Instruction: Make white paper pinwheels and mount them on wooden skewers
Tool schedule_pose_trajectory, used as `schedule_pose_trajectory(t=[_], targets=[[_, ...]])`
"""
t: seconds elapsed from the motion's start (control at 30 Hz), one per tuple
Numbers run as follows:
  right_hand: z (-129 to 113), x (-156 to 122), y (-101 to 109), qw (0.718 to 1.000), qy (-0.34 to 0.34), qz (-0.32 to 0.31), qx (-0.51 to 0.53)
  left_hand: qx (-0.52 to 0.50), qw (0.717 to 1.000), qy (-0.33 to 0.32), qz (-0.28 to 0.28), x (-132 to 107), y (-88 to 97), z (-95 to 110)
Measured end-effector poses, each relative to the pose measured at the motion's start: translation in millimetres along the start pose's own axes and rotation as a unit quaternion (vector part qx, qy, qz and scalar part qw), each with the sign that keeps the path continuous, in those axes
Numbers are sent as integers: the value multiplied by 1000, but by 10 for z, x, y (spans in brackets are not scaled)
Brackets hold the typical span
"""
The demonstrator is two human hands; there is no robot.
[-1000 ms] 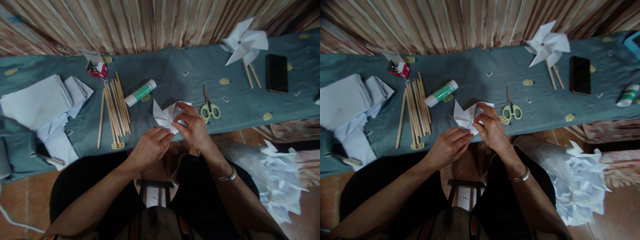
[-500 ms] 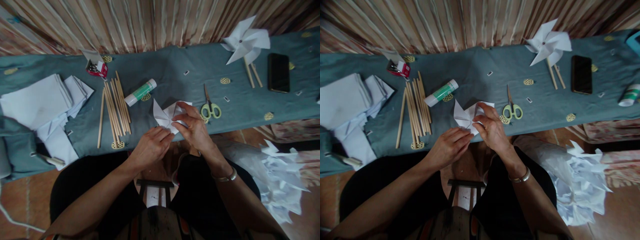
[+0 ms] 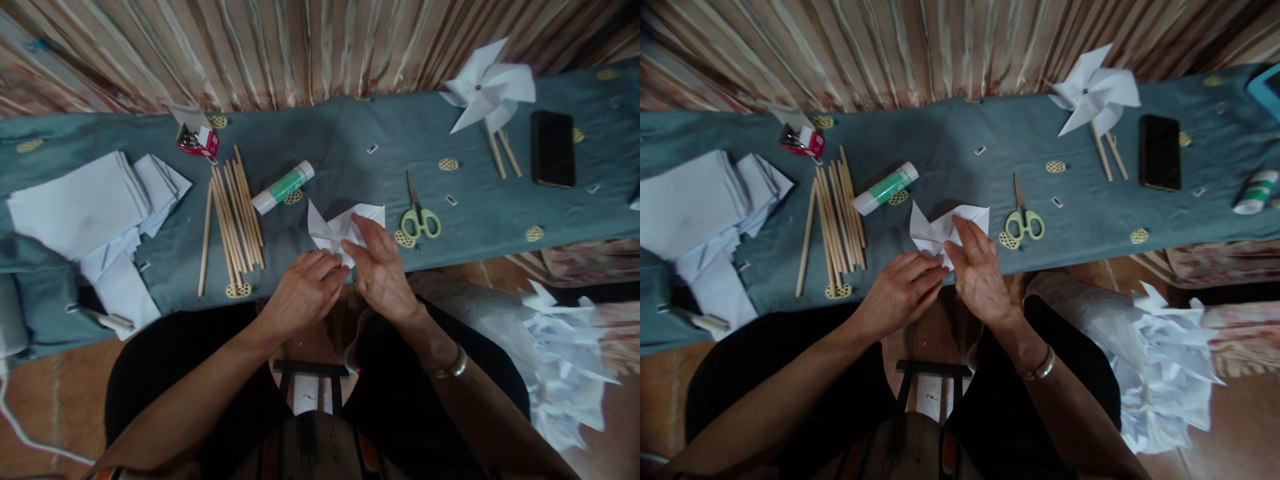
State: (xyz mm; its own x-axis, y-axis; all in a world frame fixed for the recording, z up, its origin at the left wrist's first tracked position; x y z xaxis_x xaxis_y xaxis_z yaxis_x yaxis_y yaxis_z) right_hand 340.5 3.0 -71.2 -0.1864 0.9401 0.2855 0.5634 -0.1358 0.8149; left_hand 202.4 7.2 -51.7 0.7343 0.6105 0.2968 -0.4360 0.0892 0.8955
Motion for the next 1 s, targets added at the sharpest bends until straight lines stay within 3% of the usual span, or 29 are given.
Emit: schedule_pose_trajectory(t=[0.27,0.5,0.87,1.0], targets=[[-24,-21,-3,999,7,-23,-38,6,1000,0,16,12,1,-24],[-33,-12,-31,1000,-22,1,-3,17,1000,-4,8,17,-13,-25],[-102,-49,-75,994,43,12,-97,35,999,-5,7,45,-14,-19],[-88,-12,47,989,50,7,-140,37,999,-8,9,59,26,14]])
Point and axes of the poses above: each hand's wrist, its own x-axis towards the middle knuckle, its own y-axis out of the back of the hand, z = x × y, the point moved 4 cm from there along x, towards the middle knuckle, and after that the axes turned 2 degrees about z, right-handed, at the moved point
